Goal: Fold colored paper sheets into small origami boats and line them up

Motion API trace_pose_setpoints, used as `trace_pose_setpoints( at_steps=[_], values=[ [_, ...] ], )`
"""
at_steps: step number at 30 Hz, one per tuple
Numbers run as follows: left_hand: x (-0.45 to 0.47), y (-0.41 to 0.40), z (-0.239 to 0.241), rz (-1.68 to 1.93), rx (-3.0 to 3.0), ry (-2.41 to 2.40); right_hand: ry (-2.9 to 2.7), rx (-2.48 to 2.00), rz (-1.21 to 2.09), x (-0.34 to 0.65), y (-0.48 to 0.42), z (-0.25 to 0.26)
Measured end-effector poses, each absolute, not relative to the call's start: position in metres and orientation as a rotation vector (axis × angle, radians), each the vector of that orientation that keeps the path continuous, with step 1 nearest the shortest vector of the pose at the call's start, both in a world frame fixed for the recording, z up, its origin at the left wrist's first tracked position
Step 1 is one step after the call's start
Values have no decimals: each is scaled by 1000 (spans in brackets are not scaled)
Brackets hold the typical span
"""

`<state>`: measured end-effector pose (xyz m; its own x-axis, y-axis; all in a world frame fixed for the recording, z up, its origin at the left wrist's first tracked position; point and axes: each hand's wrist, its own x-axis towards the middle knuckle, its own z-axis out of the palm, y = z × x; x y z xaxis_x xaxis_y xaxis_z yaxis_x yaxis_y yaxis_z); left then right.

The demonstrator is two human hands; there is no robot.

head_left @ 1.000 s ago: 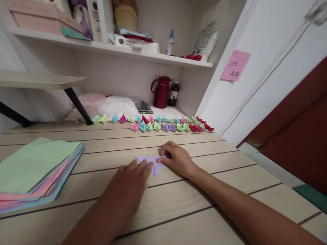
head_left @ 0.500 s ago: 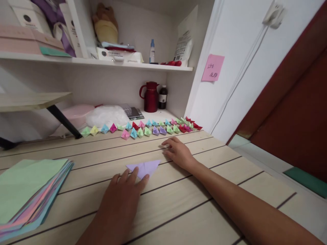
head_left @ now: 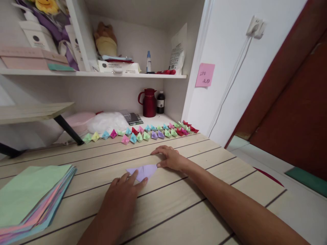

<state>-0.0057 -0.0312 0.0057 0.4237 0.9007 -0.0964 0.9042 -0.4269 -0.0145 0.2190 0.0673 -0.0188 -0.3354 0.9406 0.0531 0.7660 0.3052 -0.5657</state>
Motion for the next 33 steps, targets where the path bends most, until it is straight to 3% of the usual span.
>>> trace_pose_setpoints(
  at_steps=[9,16,25,33],
  values=[
    [-13,-35,7,34,2674,1584,-2255,-1460,665,192,67,-6],
    [-16,-34,2,153,2721,1499,-2286,-1513,446,157,48,-12],
    [-10,-27,2,159,2697,1522,-2204,-1459,715,175,61,-18],
    [-6,-26,4,243,2667,1595,-2097,-1445,623,167,55,-27]
  ],
)
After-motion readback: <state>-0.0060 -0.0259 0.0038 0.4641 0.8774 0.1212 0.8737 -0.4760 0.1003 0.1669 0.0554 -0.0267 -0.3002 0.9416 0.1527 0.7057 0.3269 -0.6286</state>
